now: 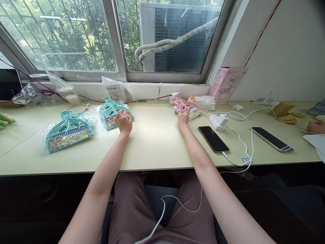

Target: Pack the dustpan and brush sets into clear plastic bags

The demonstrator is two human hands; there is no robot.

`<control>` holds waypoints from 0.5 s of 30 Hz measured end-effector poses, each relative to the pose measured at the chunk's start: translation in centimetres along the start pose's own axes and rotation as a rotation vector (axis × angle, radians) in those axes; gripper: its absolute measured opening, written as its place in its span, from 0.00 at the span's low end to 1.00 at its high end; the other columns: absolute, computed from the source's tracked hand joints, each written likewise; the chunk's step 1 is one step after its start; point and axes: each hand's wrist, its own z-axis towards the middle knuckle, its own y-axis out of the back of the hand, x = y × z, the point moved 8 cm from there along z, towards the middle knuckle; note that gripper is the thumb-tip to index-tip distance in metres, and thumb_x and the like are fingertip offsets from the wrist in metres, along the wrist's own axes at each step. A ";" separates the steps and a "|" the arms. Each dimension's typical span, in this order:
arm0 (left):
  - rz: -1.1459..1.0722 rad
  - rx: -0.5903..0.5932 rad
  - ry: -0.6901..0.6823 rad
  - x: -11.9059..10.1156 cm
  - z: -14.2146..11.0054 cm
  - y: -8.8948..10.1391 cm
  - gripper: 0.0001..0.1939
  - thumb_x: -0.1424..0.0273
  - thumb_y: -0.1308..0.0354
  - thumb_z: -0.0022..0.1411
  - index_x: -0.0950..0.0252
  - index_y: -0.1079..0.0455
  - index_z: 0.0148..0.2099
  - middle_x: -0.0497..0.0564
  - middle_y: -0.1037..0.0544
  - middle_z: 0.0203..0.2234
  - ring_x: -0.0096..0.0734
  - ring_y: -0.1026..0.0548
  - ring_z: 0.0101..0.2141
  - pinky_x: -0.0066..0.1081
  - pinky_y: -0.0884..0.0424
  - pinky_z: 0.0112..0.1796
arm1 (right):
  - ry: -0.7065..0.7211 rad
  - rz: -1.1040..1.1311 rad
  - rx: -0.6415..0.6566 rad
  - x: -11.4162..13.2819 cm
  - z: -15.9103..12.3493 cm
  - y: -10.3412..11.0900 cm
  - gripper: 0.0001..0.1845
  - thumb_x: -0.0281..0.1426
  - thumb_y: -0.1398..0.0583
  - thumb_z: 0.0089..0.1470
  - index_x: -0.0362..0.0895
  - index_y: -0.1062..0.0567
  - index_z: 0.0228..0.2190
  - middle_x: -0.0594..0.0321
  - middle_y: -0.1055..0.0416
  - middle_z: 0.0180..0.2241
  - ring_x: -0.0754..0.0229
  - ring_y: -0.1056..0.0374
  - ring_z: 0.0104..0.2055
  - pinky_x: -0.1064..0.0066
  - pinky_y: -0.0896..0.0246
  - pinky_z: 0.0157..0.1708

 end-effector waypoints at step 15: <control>-0.459 0.598 -0.050 -1.7 -1.4 -5.4 0.09 0.67 0.45 0.57 0.61 0.24 0.32 0.54 0.19 0.34 0.40 0.22 0.38 0.38 0.29 0.48 | 0.175 -0.138 -0.024 5.4 -4.4 5.7 0.19 0.19 0.47 0.59 0.39 0.20 0.45 0.45 0.22 0.39 0.44 0.37 0.57 0.43 0.58 0.64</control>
